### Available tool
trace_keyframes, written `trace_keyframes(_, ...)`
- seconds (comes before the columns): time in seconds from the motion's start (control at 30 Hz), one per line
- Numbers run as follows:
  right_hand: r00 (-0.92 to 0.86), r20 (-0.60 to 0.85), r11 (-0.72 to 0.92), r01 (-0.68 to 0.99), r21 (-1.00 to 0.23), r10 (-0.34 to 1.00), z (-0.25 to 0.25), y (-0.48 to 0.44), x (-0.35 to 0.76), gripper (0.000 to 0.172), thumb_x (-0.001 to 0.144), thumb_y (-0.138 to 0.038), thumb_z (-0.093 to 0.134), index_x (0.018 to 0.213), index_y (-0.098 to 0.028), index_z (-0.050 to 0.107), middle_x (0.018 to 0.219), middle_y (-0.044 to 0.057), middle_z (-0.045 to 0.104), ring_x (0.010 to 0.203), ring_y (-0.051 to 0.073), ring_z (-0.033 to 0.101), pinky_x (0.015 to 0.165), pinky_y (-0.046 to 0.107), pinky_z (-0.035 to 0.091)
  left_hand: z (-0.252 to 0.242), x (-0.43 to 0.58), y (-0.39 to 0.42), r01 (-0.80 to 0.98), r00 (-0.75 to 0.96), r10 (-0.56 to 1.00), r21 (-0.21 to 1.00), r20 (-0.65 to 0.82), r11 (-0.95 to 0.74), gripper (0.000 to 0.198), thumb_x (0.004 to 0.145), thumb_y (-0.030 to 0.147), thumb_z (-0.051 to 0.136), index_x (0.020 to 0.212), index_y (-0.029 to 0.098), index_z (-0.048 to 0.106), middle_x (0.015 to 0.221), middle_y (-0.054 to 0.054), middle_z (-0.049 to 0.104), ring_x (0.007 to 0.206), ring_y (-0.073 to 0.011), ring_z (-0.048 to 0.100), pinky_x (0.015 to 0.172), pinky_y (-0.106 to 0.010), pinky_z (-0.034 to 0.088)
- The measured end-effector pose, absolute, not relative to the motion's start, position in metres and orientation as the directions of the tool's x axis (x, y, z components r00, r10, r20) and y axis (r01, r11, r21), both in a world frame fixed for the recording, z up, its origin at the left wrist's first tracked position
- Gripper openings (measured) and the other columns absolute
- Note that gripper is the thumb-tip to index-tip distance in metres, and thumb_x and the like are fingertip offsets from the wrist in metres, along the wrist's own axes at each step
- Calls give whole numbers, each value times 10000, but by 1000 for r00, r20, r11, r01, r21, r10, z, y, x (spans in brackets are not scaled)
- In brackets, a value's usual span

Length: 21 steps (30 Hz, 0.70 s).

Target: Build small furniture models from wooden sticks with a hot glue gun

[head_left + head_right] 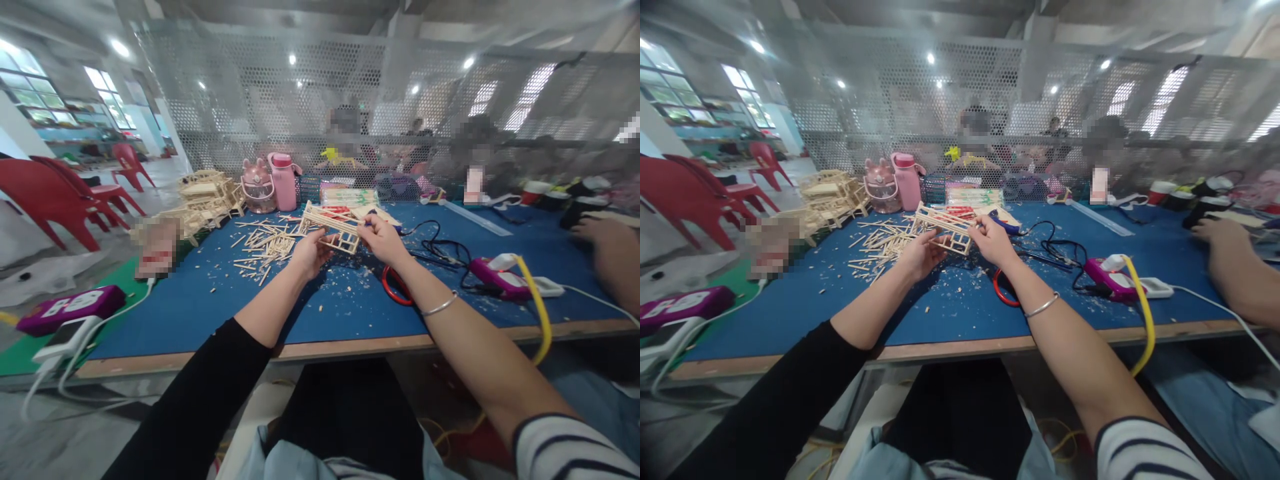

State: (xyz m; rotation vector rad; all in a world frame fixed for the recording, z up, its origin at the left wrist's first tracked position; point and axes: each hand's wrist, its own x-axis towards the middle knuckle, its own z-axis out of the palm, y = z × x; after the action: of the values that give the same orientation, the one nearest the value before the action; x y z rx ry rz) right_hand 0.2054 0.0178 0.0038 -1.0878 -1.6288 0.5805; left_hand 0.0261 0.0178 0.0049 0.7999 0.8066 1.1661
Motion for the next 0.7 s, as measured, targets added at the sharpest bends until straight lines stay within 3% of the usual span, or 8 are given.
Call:
trace_keyframes(0.13, -37, 500, 477, 371, -797, 865, 4, 18, 206, 198, 782, -409, 544, 852, -225, 521, 487, -72, 400, 426, 96, 348, 438, 224, 277, 6, 25, 17, -441, 217, 970, 876, -107, 195, 259, 816, 327, 518, 1026, 191, 584, 836, -43, 706, 704, -140, 632, 588, -230, 438)
trace_keyframes(0.27, -10, 553, 485, 495, -721, 833, 6, 15, 207, 234, 788, -395, 538, 929, -208, 553, 521, -57, 412, 476, 112, 382, 502, 249, 334, 6, 25, 17, -447, 207, 970, 870, -126, 209, 279, 864, 313, 443, 1082, 203, 578, 825, -43, 707, 724, -142, 641, 599, -236, 442)
trace_keyframes(0.4, -9, 776, 591, 654, -472, 630, 13, 5, 203, 311, 770, -335, 562, 1054, -208, 574, 872, 52, 577, 780, 190, 532, 749, 344, 435, 8, 26, 16, -458, 209, 968, 861, -139, 223, 255, 869, 291, 423, 1034, 202, 596, 784, -41, 698, 704, -133, 639, 583, -222, 437)
trace_keyframes(0.5, -169, 832, 651, 710, -269, 528, 15, 1, 196, 220, 792, -286, 528, 974, -230, 640, 1151, 84, 525, 1088, 257, 474, 960, 444, 354, 9, 26, 14, -461, 208, 967, 858, -144, 227, 215, 834, 261, 464, 987, 199, 603, 766, -33, 691, 685, -128, 632, 573, -213, 437)
trace_keyframes(0.57, -244, 815, 661, 720, -212, 526, 13, 2, 191, 219, 794, -268, 526, 968, -236, 654, 1260, 77, 467, 1192, 271, 408, 1017, 481, 304, 10, 26, 14, -469, 201, 970, 856, -138, 219, 209, 815, 241, 478, 973, 193, 606, 751, -32, 685, 672, -127, 628, 570, -211, 440)
trace_keyframes(0.7, -274, 789, 657, 725, -207, 550, 8, 10, 184, 292, 795, -232, 515, 1063, -225, 632, 1353, 88, 406, 1262, 264, 351, 1048, 504, 282, 9, 26, 14, -465, 210, 971, 862, -118, 205, 214, 802, 229, 473, 949, 182, 622, 739, -38, 677, 663, -123, 623, 567, -210, 445)
